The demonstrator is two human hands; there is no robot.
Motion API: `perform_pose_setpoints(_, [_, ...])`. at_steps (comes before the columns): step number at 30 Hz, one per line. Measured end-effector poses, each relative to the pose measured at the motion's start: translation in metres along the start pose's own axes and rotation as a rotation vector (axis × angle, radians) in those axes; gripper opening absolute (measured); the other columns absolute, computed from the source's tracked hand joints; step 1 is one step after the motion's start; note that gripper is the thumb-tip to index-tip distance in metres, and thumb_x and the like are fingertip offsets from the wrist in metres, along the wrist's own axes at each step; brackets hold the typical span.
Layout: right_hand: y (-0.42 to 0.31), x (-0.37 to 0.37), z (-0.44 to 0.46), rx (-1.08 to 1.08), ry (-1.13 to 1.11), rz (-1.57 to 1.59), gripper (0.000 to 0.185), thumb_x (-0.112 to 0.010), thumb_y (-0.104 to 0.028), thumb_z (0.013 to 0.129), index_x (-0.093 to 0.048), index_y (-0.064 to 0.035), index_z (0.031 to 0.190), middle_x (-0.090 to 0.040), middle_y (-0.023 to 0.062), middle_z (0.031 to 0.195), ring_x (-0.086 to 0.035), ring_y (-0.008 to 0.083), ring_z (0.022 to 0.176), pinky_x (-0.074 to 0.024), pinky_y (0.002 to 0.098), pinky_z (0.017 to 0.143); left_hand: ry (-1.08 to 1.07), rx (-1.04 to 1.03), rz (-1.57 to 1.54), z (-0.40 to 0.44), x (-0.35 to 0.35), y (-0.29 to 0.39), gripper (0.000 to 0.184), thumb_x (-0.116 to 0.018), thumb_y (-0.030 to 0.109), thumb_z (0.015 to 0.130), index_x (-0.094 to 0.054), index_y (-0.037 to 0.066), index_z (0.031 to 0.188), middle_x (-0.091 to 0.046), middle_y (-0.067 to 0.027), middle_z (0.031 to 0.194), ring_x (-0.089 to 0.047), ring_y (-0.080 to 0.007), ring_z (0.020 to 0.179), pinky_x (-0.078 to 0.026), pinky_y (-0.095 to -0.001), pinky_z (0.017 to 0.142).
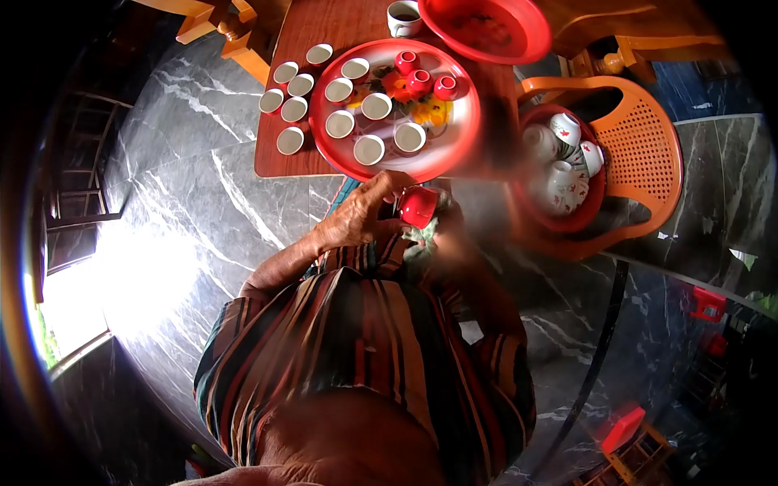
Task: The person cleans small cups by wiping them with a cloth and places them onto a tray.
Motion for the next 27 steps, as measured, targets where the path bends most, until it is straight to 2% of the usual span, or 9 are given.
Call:
perform_pose_setpoints(2, [-0.020,-0.003,-0.007,0.300,0.103,-0.405,0.023,-0.060,-0.022,0.084,-0.053,-0.0055,0.098,-0.057,0.0055,0.086,-0.057,0.0154,0.075,-0.0470,0.0272,0.064,-0.015,0.149,-0.205,-0.007,-0.008,-0.018,0.056,-0.073,0.029,0.078,-0.044,0.001,0.117,-0.056,-0.0162,0.104,-0.058,-0.0251,0.090,-0.049,-0.0369,0.079])
perform_pose_setpoints(5, [-0.042,-0.014,-0.021,0.774,0.113,-1.187,0.049,-0.074,-0.007,0.065,-0.051,-0.0032,0.109,-0.055,0.0144,0.100,-0.056,0.0302,0.092,-0.0474,0.0366,0.078,-0.104,0.469,-0.608,-0.009,-0.014,-0.023,0.054,-0.066,0.041,0.084,-0.043,0.000,0.110,-0.058,-0.0098,0.090,-0.057,-0.0130,0.071,-0.049,-0.0270,0.061])
perform_pose_setpoints(9, [-0.047,-0.025,-0.023,1.108,-0.016,-1.248,0.056,-0.074,-0.010,0.062,-0.050,-0.0034,0.112,-0.052,0.0160,0.109,-0.054,0.0355,0.095,-0.0465,0.0407,0.080,-0.125,0.373,-0.573,-0.009,-0.022,-0.031,0.057,-0.067,0.040,0.083,-0.043,-0.002,0.113,-0.055,-0.0067,0.085,-0.055,-0.0098,0.068,-0.047,-0.0236,0.056])
perform_pose_setpoints(13, [-0.059,-0.028,-0.016,0.845,0.008,-1.197,0.049,-0.074,-0.005,0.065,-0.052,-0.0016,0.108,-0.055,0.0174,0.097,-0.058,0.0334,0.083,-0.0487,0.0364,0.069,-0.080,0.388,-0.599,-0.012,-0.021,-0.027,0.056,-0.069,0.039,0.082,-0.044,-0.002,0.111,-0.056,-0.0069,0.077,-0.058,-0.0148,0.066,-0.047,-0.0281,0.055])
perform_pose_setpoints(16, [-0.020,0.001,0.002,0.670,0.143,-0.948,0.046,-0.074,-0.004,0.066,-0.053,-0.0024,0.107,-0.056,0.0133,0.095,-0.059,0.0252,0.083,-0.0480,0.0325,0.071,0.048,0.099,-0.028,-0.004,-0.008,-0.011,0.053,-0.070,0.039,0.081,-0.046,0.000,0.107,-0.058,-0.0112,0.076,-0.060,-0.0293,0.067,-0.048,-0.0333,0.061])
perform_pose_setpoints(19, [0.011,0.021,0.016,0.536,0.025,-0.633,0.050,-0.074,-0.003,0.067,-0.051,-0.0033,0.111,-0.056,0.0081,0.101,-0.056,0.0165,0.092,-0.0466,0.0288,0.076,0.019,-0.024,0.266,0.000,-0.004,0.003,0.049,-0.074,0.031,0.074,-0.049,0.003,0.105,-0.055,-0.0171,0.102,-0.057,-0.0363,0.091,-0.047,-0.0399,0.076])
perform_pose_setpoints(20, [0.016,0.022,0.011,0.410,-0.046,-0.443,0.053,-0.074,-0.002,0.068,-0.048,-0.0036,0.115,-0.054,0.0068,0.106,-0.054,0.0154,0.097,-0.0454,0.0295,0.081,-0.034,-0.051,0.388,-0.001,-0.006,0.004,0.062,-0.076,0.024,0.070,-0.048,0.004,0.121,-0.050,-0.0177,0.120,-0.054,-0.0354,0.106,-0.047,-0.0416,0.086])
perform_pose_setpoints(24, [0.019,0.007,-0.003,0.021,-0.081,0.128,0.059,-0.071,-0.002,0.072,-0.042,-0.0042,0.122,-0.050,0.0052,0.118,-0.050,0.0141,0.106,-0.0422,0.0315,0.092,-0.038,-0.201,0.532,-0.004,-0.014,0.010,0.062,-0.077,0.021,0.069,-0.048,0.006,0.122,-0.048,-0.0157,0.123,-0.049,-0.0350,0.113,-0.043,-0.0416,0.093])
perform_pose_setpoints(27, [-0.008,-0.015,-0.011,0.288,0.045,-0.154,0.043,-0.066,-0.009,0.078,-0.047,-0.0031,0.116,-0.055,0.0073,0.112,-0.055,0.0161,0.100,-0.0443,0.0311,0.088,-0.039,-0.013,0.195,-0.004,-0.012,0.001,0.066,-0.079,0.023,0.068,-0.046,0.004,0.122,-0.049,-0.0157,0.120,-0.051,-0.0341,0.110,-0.044,-0.0418,0.091])
Point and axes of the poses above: each hand's wrist, its own z-axis towards the middle knuckle, its own x-axis out of the back of the hand, y = z × x, the point moved 4 cm from there along z, towards the middle knuckle
